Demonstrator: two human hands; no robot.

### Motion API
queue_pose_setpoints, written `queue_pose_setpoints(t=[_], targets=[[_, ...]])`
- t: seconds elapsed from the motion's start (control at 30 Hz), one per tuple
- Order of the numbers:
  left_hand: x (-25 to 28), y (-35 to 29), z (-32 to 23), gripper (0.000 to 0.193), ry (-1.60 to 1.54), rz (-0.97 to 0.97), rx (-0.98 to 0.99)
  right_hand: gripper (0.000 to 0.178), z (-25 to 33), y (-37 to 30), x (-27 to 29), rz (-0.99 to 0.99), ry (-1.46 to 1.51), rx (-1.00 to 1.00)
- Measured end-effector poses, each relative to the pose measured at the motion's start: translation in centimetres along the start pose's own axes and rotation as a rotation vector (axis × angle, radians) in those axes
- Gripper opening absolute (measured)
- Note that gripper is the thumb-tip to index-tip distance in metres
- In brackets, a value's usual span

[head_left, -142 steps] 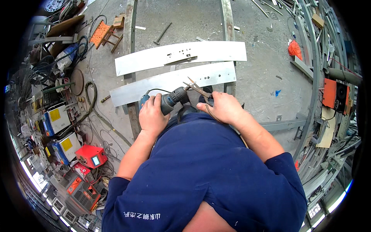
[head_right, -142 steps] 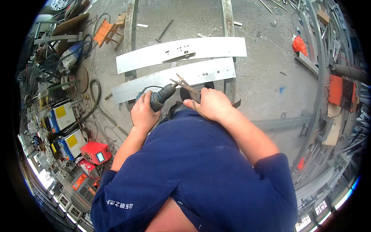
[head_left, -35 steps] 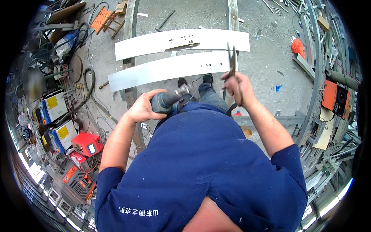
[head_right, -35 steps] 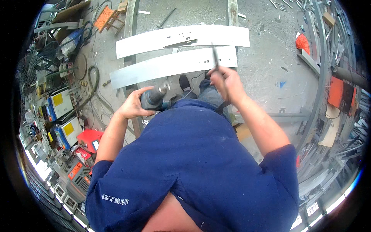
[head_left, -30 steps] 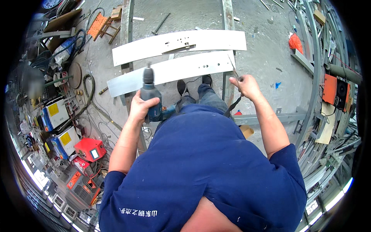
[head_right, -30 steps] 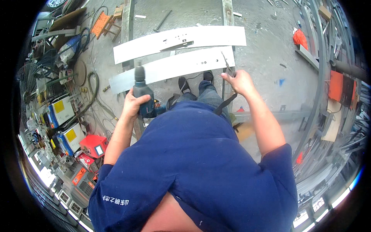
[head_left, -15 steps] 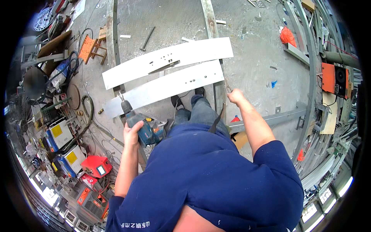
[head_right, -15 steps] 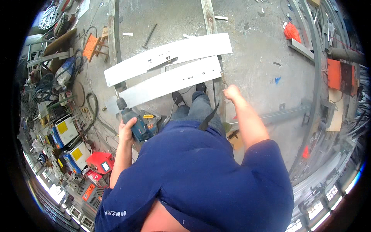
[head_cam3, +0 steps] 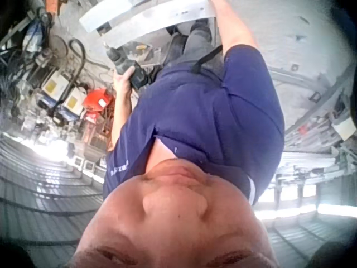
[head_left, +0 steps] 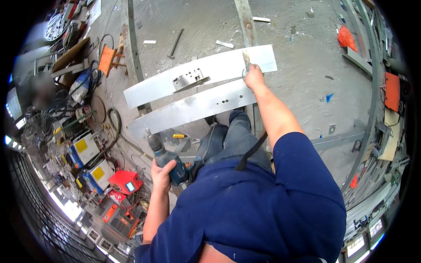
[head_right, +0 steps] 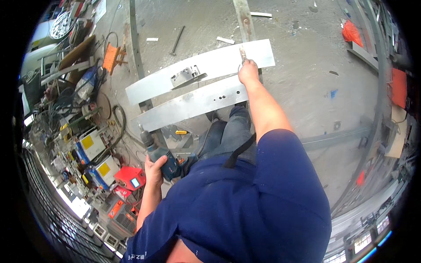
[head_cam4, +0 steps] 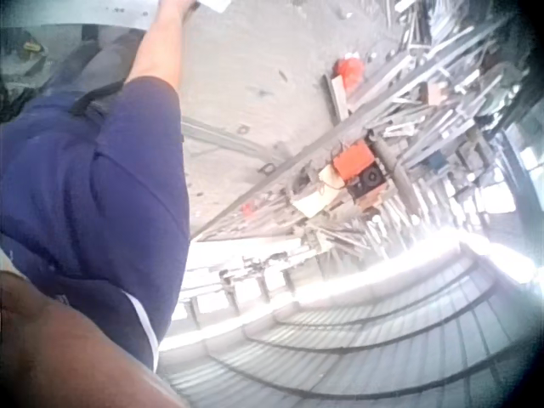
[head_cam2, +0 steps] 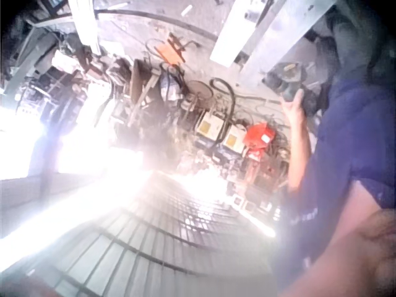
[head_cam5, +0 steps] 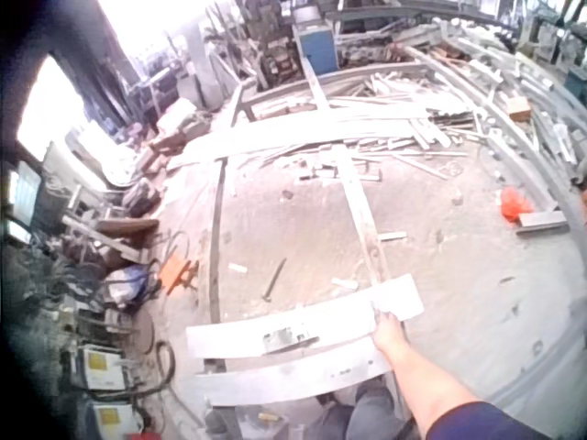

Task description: The person uses a corded drill to make holes in a long metal sheet placed on a workbench. They then switch to an angle grinder to smooth the edges of the drilled holes.

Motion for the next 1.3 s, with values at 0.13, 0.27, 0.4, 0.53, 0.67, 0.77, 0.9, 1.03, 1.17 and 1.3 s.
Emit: queue_pose_setpoints(t=[0.13, 0.27, 0.4, 0.53, 0.67, 0.77, 0.9, 1.03, 1.17, 1.3], targets=[[-1.3, 0.1, -0.9, 0.056, 0.004, 0.021, -0.050, 0.055, 8.5, -3.4, 2.4, 0.332, 0.207, 0.105], [-3.0, 1.9, -2.4, 0.052, -0.074, 0.149, -0.001, 0.068, 15.7, -10.6, 6.8, 0.836, 0.464, 0.179], [-5.0, 3.8, -4.0, 0.052, -0.155, 0.334, 0.076, 0.061, 21.7, -15.7, 12.2, 0.951, 0.896, 0.061], [-6.2, 4.5, -5.7, 0.054, -0.107, 0.550, 0.026, 0.068, 26.0, -17.1, 15.4, 1.000, 1.241, 0.008], [-5.3, 5.1, -6.0, 0.060, -0.103, 0.620, -0.033, 0.103, 26.8, -21.0, 16.4, 1.073, 0.990, 0.016], [-3.7, 5.9, -6.3, 0.057, -0.055, 0.679, -0.127, 0.092, 28.0, -25.0, 16.2, 0.855, 1.063, -0.098], [-3.5, 7.8, -8.6, 0.036, -0.091, 1.140, 0.054, 0.083, 29.8, -27.7, 18.1, 0.801, 0.851, -0.034], [-3.7, 8.0, -9.6, 0.027, -0.019, 1.385, 0.069, 0.078, 30.3, -28.6, 18.4, 0.788, 0.639, 0.057], [-3.9, 8.7, -7.9, 0.025, 0.308, 1.131, 0.061, 0.040, 31.5, -27.8, 24.3, 0.019, 0.154, 0.475], [-6.1, 6.4, -4.4, 0.038, 0.490, 1.250, -0.112, 0.029, 31.6, -28.5, 22.5, -0.371, -0.332, 0.982]])
Point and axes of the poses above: each hand's wrist, its own y-axis towards the middle knuckle, its own x-axis out of the back of the hand, z = x × y, the point moved 4 cm from there along y, towards the middle knuckle, and after that the axes turned 15 degrees about -z, right-handed, at the moved point
